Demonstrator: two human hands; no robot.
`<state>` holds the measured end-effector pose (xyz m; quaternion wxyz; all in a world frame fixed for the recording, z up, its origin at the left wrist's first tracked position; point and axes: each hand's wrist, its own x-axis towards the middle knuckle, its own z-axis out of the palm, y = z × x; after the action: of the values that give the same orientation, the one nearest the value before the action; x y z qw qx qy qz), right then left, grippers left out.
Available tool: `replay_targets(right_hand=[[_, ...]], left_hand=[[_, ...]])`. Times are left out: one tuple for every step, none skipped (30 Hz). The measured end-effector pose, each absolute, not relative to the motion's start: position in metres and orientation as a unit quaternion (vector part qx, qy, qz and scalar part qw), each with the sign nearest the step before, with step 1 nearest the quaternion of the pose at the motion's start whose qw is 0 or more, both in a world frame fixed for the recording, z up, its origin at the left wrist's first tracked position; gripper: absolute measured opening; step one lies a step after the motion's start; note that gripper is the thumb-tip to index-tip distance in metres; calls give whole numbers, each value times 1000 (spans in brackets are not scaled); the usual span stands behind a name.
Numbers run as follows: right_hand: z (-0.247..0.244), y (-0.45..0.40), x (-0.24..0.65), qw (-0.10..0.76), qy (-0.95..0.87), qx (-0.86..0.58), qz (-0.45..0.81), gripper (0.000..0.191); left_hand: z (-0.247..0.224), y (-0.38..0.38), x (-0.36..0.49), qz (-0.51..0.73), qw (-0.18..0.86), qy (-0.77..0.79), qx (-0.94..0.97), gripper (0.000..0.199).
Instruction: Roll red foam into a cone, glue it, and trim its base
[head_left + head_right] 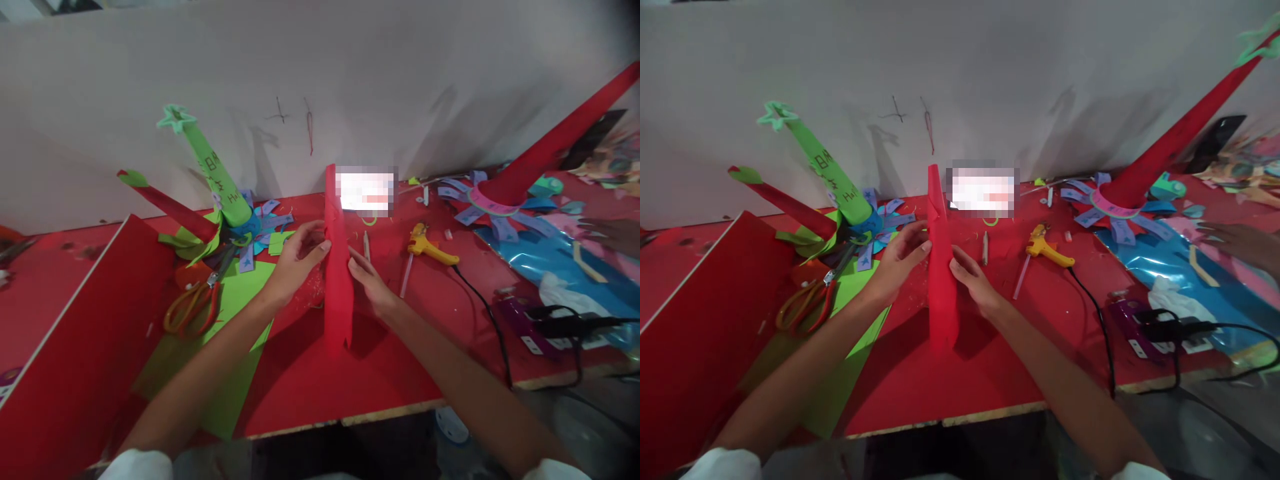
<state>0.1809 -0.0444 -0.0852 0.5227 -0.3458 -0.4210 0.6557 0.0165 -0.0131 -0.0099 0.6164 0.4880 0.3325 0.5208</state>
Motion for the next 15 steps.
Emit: replay_targets(right_hand=[[-84, -46, 181, 516, -426, -340, 661, 63], [-82, -47, 181, 511, -431, -334, 665, 63], [-81, -47, 181, 509, -434, -329, 666, 63], [-80, -47, 181, 511, -436, -327, 665, 63], [-80, -47, 180, 517, -434, -328, 661, 63], [-80, -47, 180, 524, -430, -330, 657, 64], [-79, -46, 180, 530, -425, -332, 654, 64], [-79, -45, 180, 533, -423, -333, 652, 64], [-78, -45, 179, 533, -425, -333, 652, 65], [-77, -45, 178, 530, -429, -330, 653, 65], [-77, -45, 178, 525, -434, -325, 656, 66], [-76, -45, 177, 519, -440, -319, 660, 67], [-75, -45, 177, 514, -442, -313, 665, 68], [-75, -46, 177, 512, -439, -309, 670, 69], [-75, -46, 177, 512, -431, -309, 676, 69]], left_hand=[[-9, -14, 17, 517, 622, 330, 487, 35], [-8, -15, 17, 513, 625, 327, 488, 36], [-6, -15, 17, 510, 627, 323, 493, 37], [-6, -16, 17, 506, 626, 319, 499, 38], [-5, -16, 17, 503, 625, 316, 506, 40], [-4, -16, 18, 501, 624, 313, 511, 41], [-4, -17, 18, 499, 625, 312, 513, 41], [-4, -17, 18, 497, 625, 311, 515, 41], [-5, -17, 18, 495, 624, 312, 517, 40], [-5, -17, 18, 494, 621, 313, 522, 39], [-6, -17, 18, 492, 616, 314, 530, 38], [-6, -17, 18, 489, 610, 314, 539, 37], [-7, -17, 18, 487, 605, 313, 547, 36], [-7, -17, 18, 484, 601, 313, 553, 36], [-8, -17, 18, 483, 599, 312, 557, 36]])
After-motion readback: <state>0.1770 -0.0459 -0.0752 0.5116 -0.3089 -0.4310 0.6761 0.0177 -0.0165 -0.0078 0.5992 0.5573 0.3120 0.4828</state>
